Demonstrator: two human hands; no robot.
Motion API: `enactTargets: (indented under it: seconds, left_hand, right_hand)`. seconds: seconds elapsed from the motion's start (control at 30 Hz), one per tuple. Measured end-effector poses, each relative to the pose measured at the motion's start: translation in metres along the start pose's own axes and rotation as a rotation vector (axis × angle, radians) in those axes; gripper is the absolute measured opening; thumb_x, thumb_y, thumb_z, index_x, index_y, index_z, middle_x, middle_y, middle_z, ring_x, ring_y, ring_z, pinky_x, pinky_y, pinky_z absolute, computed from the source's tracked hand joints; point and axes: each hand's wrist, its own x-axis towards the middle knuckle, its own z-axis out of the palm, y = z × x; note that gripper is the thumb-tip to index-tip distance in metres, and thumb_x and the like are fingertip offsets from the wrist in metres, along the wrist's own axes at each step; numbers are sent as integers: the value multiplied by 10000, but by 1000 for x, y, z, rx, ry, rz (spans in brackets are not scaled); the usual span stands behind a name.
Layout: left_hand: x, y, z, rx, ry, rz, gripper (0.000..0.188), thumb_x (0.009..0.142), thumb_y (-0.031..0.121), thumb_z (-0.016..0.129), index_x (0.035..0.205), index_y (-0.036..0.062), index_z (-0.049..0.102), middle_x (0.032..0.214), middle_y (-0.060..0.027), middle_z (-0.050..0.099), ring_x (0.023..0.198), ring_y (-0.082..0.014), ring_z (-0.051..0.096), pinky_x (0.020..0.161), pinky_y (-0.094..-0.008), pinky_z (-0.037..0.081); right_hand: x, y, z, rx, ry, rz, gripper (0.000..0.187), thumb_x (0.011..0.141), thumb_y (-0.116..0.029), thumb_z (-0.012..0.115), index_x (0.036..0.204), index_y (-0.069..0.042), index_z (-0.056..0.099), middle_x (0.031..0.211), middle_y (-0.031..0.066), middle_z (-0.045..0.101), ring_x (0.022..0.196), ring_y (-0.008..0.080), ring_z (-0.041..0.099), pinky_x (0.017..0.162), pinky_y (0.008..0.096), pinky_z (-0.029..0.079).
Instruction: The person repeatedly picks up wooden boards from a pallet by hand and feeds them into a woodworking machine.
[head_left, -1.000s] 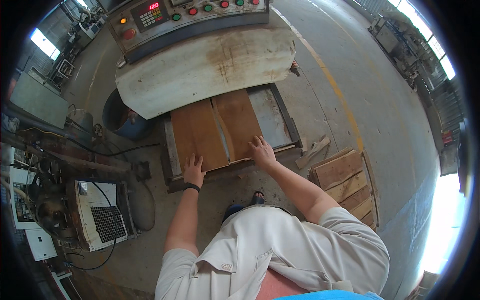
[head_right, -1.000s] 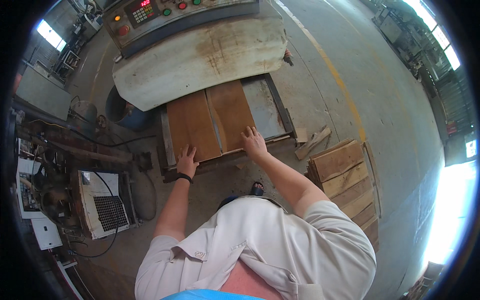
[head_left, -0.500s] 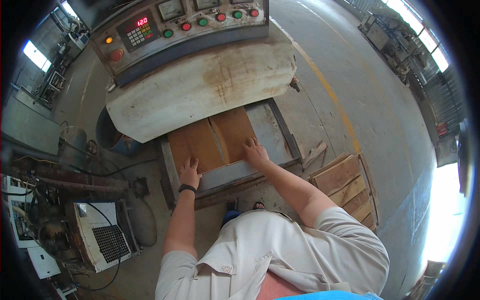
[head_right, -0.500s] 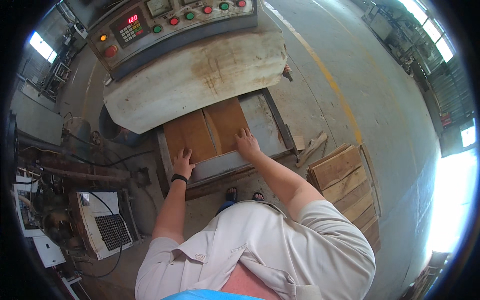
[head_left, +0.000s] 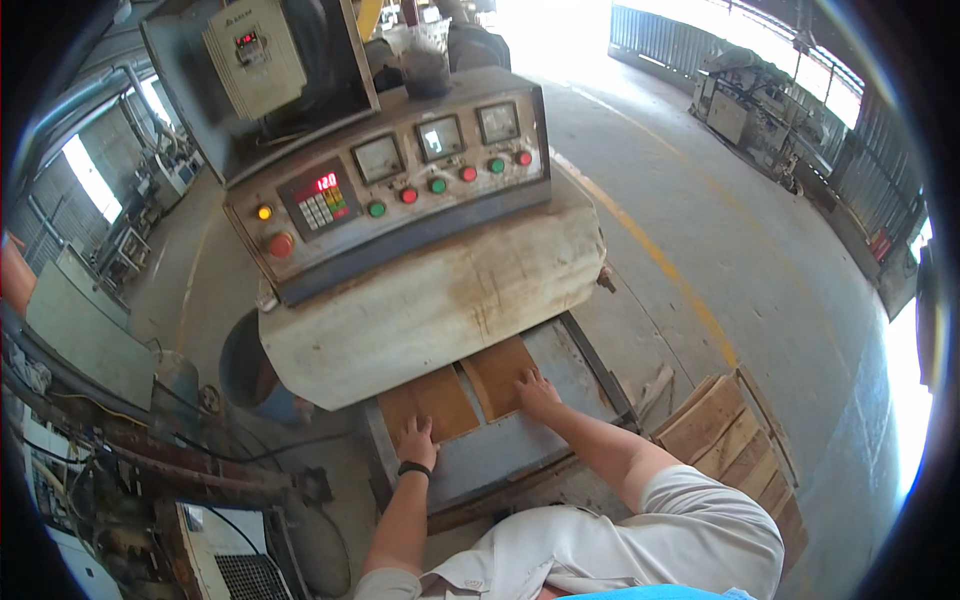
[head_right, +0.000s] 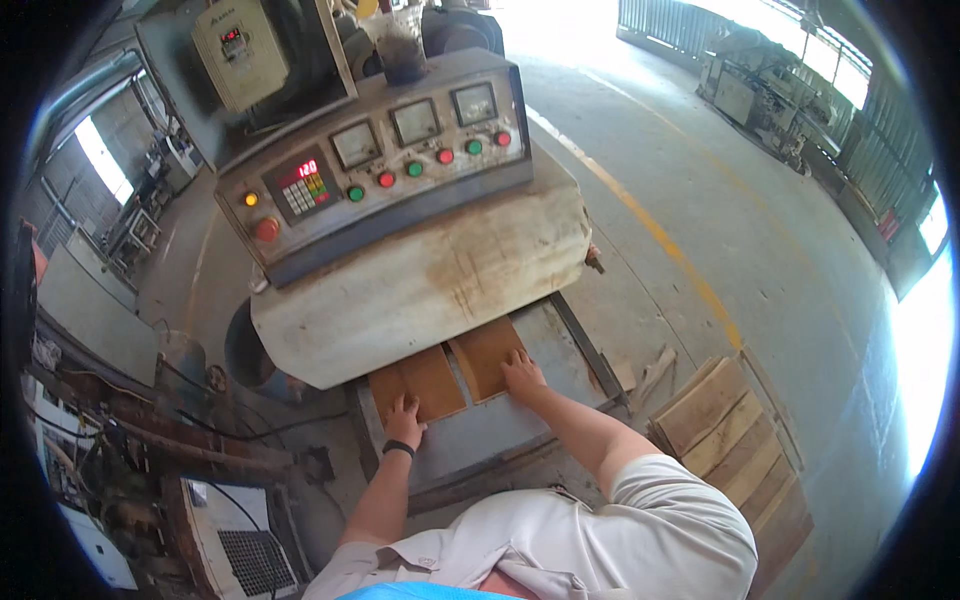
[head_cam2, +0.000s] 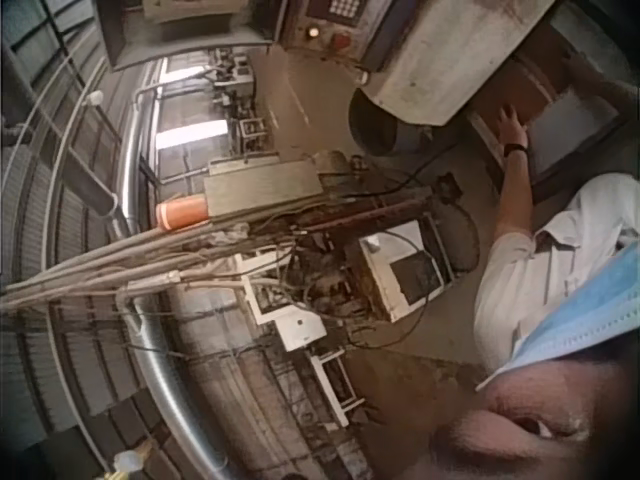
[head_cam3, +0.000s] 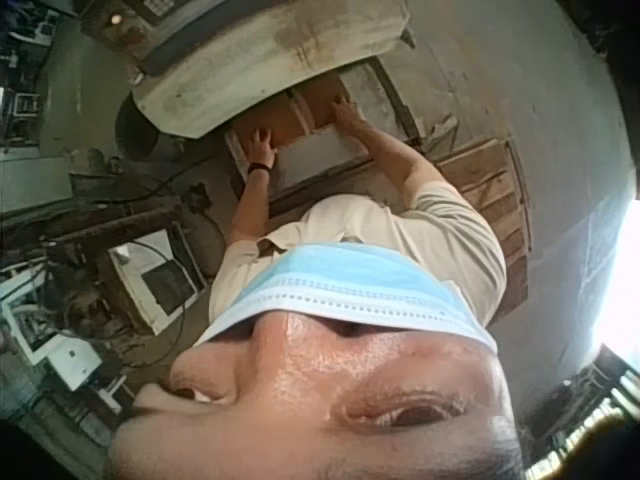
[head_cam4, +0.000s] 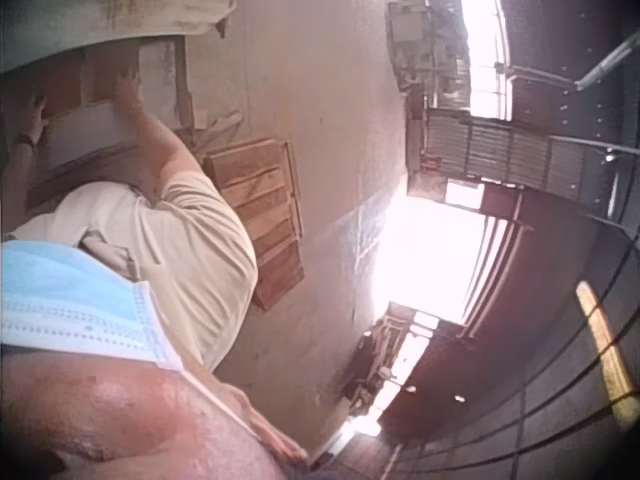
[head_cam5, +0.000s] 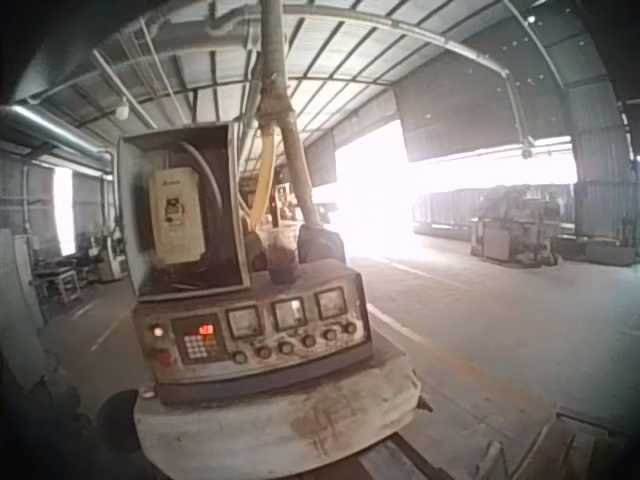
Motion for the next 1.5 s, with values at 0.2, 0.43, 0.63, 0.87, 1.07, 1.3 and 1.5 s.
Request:
enactTargets:
  seconds: [0.2, 0.43, 0.63, 0.87, 1.07, 1.3, 1.5]
  left_hand:
    - [26, -5, -11, 67, 38, 40, 730, 814, 308, 782, 1466, 202, 471, 1564, -114, 304, 1404, -389, 337, 1141, -491, 380]
    - [43, -28, -7, -28, 19, 26, 667, 862, 327, 740, 1464, 207, 478, 1583, -89, 298, 1423, -352, 327, 1163, -515, 339]
    - [36, -45, 1, -213, 134, 239, 640, 824, 299, 768, 1405, 142, 547, 1531, -140, 389, 1372, -369, 402, 1150, -454, 360]
    - [-8, -28, 10, -306, 176, 427, 541, 837, 225, 752, 1328, 67, 588, 1362, -182, 562, 1293, -358, 480, 1094, -429, 409]
    - [-41, 27, 5, -483, 64, 596, 463, 866, 211, 724, 1285, 49, 612, 1244, -196, 621, 1155, -360, 588, 999, -414, 474]
    - [-67, 77, 18, -522, -146, 769, 431, 882, 173, 696, 1284, 48, 606, 1192, -186, 652, 1112, -365, 604, 962, -427, 487]
    - [-90, 128, 26, -470, -205, 905, 400, 887, 166, 687, 1261, 43, 621, 1161, -176, 671, 1074, -362, 628, 937, -431, 504]
  right_hand:
    - [22, -2, -10, 53, -62, 25, 563, 842, -207, 674, 1385, -151, 536, 1517, 197, 363, 1415, 381, 346, 1091, 527, 391]
    - [33, -25, -21, 91, -131, 107, 703, 816, -229, 698, 1475, -197, 454, 1561, 166, 322, 1444, 434, 275, 1124, 556, 352]
    - [56, -7, -3, 170, -64, 101, 696, 807, -186, 672, 1471, -190, 462, 1583, 168, 295, 1449, 441, 269, 1144, 531, 338]
    - [48, -12, -12, 221, -54, 83, 644, 808, -191, 691, 1428, -158, 519, 1561, 168, 349, 1454, 391, 289, 1156, 461, 339]
    - [-21, -26, 0, 593, 309, 244, 416, 796, -122, 702, 1207, -103, 638, 1273, 137, 605, 1198, 330, 569, 991, 473, 470]
    - [-144, 36, -55, 1286, 811, 665, 125, 915, -96, 649, 1032, -52, 643, 739, 2, 595, 745, 100, 581, 655, 265, 468]
    - [-312, 73, -294, 536, 1581, 515, 239, 862, -21, 698, 1094, -35, 643, 1059, 69, 636, 1028, 201, 596, 945, 342, 460]
